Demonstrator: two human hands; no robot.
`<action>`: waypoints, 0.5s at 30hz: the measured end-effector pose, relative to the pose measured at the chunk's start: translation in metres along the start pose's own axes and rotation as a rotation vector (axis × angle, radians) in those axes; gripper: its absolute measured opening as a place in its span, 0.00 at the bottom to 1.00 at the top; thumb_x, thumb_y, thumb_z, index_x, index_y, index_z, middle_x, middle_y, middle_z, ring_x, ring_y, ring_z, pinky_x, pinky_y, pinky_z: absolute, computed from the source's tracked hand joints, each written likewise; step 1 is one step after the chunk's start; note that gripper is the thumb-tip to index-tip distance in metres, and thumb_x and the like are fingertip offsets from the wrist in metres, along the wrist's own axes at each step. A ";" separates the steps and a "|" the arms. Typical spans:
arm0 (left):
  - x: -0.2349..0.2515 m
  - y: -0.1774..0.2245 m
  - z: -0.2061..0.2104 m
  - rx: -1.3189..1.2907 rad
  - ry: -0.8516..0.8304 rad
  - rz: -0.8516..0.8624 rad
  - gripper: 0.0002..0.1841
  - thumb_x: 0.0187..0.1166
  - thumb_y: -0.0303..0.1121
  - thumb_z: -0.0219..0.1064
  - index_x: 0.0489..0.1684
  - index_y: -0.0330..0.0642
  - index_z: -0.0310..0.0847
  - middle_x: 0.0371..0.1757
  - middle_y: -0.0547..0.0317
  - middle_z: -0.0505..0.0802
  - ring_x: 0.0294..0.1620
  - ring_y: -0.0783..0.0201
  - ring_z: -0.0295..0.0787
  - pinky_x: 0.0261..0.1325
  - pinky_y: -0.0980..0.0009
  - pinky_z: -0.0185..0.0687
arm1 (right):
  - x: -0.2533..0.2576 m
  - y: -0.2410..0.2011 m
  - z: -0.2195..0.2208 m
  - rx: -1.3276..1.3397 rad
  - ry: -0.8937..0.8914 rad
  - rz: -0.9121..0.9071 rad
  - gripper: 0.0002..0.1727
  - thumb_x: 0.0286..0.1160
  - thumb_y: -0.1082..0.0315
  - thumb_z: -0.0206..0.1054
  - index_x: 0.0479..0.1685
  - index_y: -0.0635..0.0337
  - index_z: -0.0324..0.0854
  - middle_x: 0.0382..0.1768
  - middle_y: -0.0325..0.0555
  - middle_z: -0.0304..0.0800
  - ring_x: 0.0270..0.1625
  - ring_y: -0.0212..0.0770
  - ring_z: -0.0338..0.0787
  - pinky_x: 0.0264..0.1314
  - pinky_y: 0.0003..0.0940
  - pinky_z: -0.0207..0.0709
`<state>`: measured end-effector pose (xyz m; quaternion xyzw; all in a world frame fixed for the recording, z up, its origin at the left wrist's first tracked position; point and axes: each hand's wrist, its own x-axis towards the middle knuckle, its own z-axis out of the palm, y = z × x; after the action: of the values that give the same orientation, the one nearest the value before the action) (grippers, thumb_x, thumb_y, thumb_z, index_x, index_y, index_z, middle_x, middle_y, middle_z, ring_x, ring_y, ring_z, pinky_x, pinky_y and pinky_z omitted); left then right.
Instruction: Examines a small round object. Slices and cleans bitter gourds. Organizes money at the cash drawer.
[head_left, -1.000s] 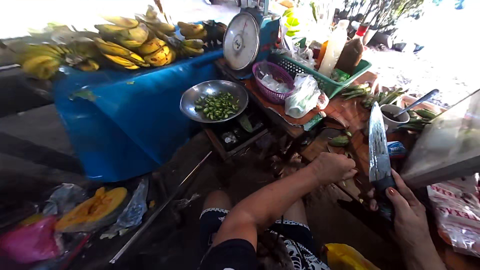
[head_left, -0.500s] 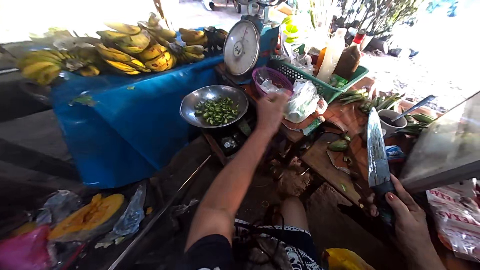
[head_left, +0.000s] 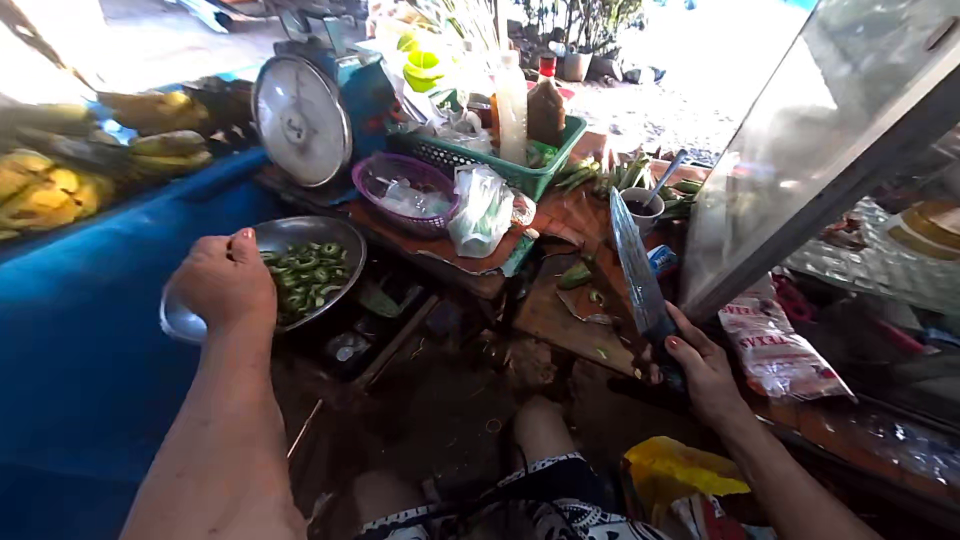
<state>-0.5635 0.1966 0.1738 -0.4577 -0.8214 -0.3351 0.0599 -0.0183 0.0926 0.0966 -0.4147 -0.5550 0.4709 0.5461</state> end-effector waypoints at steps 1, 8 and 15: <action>-0.006 0.013 -0.002 -0.003 0.020 0.036 0.34 0.95 0.51 0.42 0.60 0.18 0.76 0.61 0.14 0.84 0.70 0.18 0.77 0.69 0.22 0.63 | 0.000 0.001 0.001 -0.001 0.008 -0.008 0.32 0.86 0.65 0.51 0.89 0.68 0.56 0.37 0.41 0.92 0.28 0.36 0.91 0.32 0.35 0.91; -0.098 0.139 0.032 -0.400 -0.112 0.847 0.13 0.84 0.30 0.63 0.45 0.27 0.88 0.47 0.34 0.92 0.53 0.40 0.91 0.61 0.45 0.84 | 0.000 0.004 0.003 -0.041 0.018 -0.036 0.31 0.87 0.66 0.51 0.88 0.69 0.58 0.40 0.42 0.93 0.30 0.36 0.92 0.33 0.34 0.91; -0.197 0.242 0.114 -0.345 -0.757 1.278 0.13 0.75 0.22 0.68 0.55 0.42 0.90 0.55 0.49 0.94 0.63 0.50 0.90 0.70 0.50 0.81 | 0.000 0.004 0.004 -0.105 0.014 -0.053 0.33 0.86 0.65 0.51 0.89 0.68 0.55 0.40 0.37 0.93 0.30 0.33 0.91 0.32 0.31 0.90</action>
<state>-0.2349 0.2120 0.1266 -0.9306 -0.2974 -0.1790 -0.1157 -0.0220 0.0929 0.0926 -0.4312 -0.5860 0.4235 0.5397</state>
